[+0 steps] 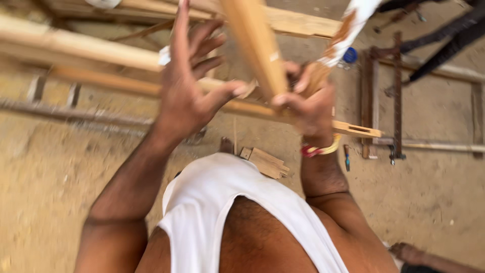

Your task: The person applies white glue to the ends of small wooden pieces using a brush. They dip the brush into a container of glue and spread it onto the wood, then place the glued pieces onto a larger wooden frame structure.

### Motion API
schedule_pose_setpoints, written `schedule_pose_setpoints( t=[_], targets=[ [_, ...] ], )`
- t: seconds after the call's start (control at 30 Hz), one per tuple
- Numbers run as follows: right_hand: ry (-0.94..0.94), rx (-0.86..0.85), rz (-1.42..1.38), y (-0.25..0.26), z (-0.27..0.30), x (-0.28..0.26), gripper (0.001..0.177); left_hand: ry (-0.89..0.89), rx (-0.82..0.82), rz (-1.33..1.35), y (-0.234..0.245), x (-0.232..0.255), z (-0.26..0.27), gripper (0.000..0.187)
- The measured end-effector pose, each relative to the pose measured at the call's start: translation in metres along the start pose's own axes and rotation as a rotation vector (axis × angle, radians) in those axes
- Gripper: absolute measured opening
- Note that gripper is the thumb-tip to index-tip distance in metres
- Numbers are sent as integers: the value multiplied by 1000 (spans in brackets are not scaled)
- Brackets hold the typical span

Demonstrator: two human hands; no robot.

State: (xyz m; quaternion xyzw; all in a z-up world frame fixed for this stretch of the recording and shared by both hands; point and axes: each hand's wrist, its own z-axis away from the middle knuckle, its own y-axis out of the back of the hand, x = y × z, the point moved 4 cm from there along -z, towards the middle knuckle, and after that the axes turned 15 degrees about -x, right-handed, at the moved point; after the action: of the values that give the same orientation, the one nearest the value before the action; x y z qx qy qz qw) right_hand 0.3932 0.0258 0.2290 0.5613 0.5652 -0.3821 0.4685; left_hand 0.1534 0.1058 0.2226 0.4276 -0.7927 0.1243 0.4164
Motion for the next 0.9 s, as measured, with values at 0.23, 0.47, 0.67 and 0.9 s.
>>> schedule_pose_setpoints(
  t=[0.23, 0.47, 0.67, 0.9],
  targets=[
    [-126, -153, -192, -105, 17, 92, 30, 138, 244, 776, 54, -25, 85, 64],
    [-76, -289, 172, -121, 17, 69, 42, 190, 253, 862, 81, -23, 181, 67],
    [239, -478, 187, -145, -9, 62, 30, 531, 187, 368, 77, -3, 230, 71],
    [549, -693, 600, -201, -30, 64, 27, 553, 246, 503, 70, 19, 253, 90]
  ],
)
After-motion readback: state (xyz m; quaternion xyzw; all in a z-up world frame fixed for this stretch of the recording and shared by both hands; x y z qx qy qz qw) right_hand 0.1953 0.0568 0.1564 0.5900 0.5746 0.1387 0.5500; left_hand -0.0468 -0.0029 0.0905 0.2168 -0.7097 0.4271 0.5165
